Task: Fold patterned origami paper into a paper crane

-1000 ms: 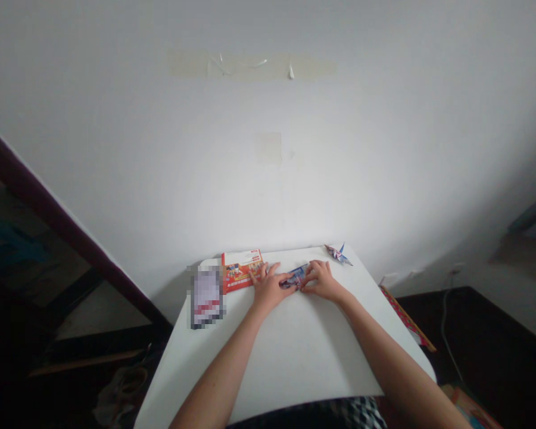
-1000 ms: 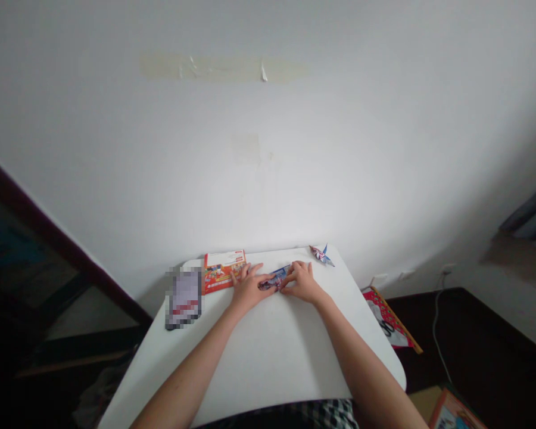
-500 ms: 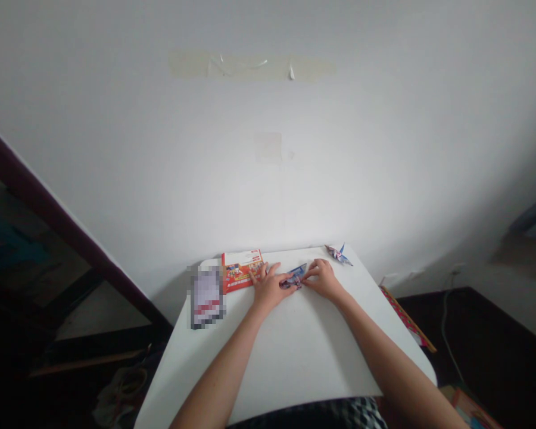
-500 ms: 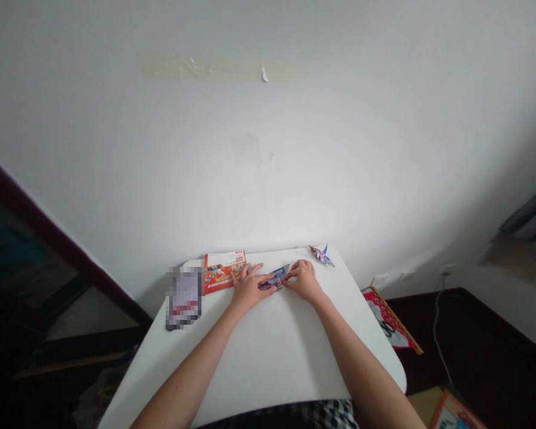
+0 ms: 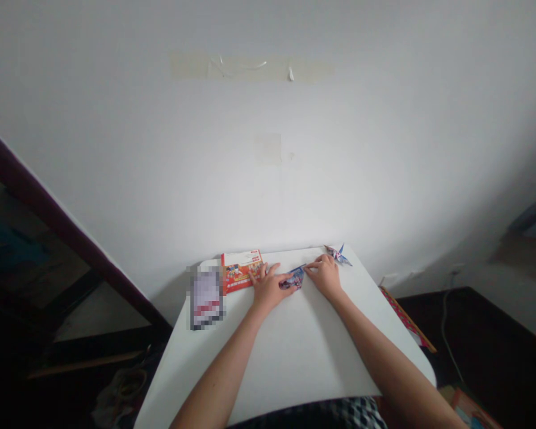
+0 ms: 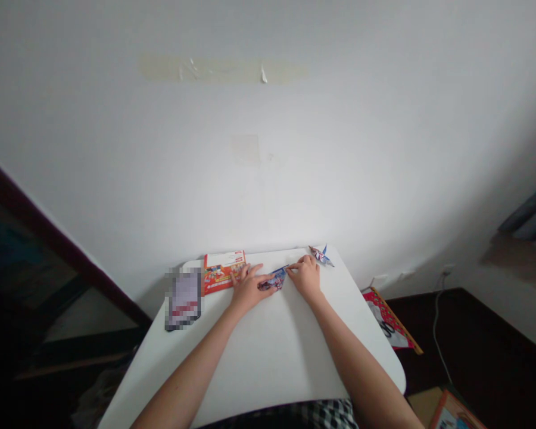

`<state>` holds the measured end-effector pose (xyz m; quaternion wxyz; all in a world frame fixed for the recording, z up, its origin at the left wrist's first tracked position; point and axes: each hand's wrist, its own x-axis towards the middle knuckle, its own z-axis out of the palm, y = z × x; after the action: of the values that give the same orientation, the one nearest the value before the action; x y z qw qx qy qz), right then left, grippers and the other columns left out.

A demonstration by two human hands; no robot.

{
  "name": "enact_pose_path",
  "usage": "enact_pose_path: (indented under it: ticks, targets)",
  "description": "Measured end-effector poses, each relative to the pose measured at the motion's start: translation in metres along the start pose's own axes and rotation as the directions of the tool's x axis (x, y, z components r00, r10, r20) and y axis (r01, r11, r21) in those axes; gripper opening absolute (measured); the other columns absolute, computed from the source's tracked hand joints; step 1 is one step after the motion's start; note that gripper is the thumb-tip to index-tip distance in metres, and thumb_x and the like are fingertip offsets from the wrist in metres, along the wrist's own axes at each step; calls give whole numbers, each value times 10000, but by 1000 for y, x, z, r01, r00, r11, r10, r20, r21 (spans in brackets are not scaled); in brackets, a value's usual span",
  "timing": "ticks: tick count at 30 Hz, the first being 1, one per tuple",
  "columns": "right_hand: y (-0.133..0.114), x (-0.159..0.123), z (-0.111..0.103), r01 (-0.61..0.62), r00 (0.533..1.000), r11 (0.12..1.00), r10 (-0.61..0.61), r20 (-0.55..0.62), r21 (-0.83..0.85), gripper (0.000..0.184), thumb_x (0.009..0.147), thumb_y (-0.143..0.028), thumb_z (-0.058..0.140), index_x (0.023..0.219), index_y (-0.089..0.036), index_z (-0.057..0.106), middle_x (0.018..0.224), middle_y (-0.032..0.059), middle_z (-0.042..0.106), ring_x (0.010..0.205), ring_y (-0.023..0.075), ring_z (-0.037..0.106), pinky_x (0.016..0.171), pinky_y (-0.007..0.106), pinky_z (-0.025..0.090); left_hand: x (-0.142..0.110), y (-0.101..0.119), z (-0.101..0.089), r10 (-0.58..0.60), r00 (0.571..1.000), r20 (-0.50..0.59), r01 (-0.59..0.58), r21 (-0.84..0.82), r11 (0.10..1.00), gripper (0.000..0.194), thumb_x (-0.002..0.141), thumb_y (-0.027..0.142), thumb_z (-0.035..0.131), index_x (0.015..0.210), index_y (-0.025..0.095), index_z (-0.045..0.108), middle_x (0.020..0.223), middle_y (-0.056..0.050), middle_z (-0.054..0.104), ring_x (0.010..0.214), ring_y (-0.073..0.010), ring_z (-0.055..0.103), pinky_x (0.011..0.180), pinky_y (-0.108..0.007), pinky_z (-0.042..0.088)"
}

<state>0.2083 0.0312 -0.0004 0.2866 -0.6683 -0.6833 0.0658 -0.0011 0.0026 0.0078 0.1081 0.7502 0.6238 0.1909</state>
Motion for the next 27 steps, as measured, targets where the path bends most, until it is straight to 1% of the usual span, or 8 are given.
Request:
enact_pose_path:
  ticks: [6, 14, 21, 24, 27]
  targets:
    - [0, 2, 2, -18, 999, 999, 16, -43, -35, 228, 952, -381, 650, 1059, -299, 834, 1158, 136, 626, 1209, 331, 492, 986, 430, 409, 0, -1, 2, 5, 1000, -18, -6, -14, 1000, 401, 800, 577, 759, 1197, 524, 738, 1561, 32, 533, 1533, -417, 264, 1192, -804, -7]
    - [4, 1, 7, 10, 995, 999, -14, -102, -36, 260, 973, -388, 614, 1080, -294, 832, 1144, 160, 606, 1166, 343, 505, 958, 452, 426, -1, -4, 4, 39, 998, -46, -40, -9, 999, 425, 797, 578, 764, 1217, 527, 726, 1554, 21, 537, 1519, -442, 278, 1185, -815, -15]
    - [15, -1, 12, 89, 985, 996, -92, -144, -29, 263, 981, -375, 598, 1095, -307, 824, 1113, 155, 599, 1128, 328, 514, 970, 466, 442, -5, -4, 2, 94, 995, -35, -94, 0, 996, 583, 740, 661, 783, 1296, 518, 683, 1575, 2, 513, 1518, -440, 261, 1206, -779, -31]
    - [20, -2, 13, 121, 984, 992, -123, -130, -23, 251, 971, -351, 616, 1119, -314, 816, 1126, 142, 593, 1146, 317, 510, 1017, 466, 435, -5, -4, 1, 78, 996, -38, -78, 3, 997, 603, 738, 649, 794, 1313, 520, 667, 1550, 9, 541, 1498, -434, 295, 1191, -805, -18]
    - [25, -3, 12, 140, 986, 990, -141, -91, -20, 253, 966, -327, 624, 1142, -317, 805, 1162, 130, 584, 1177, 309, 505, 1043, 457, 433, -4, -4, 2, 70, 996, -58, -70, -1, 998, 573, 755, 625, 794, 1304, 517, 672, 1492, 13, 595, 1469, -419, 344, 1188, -817, 23]
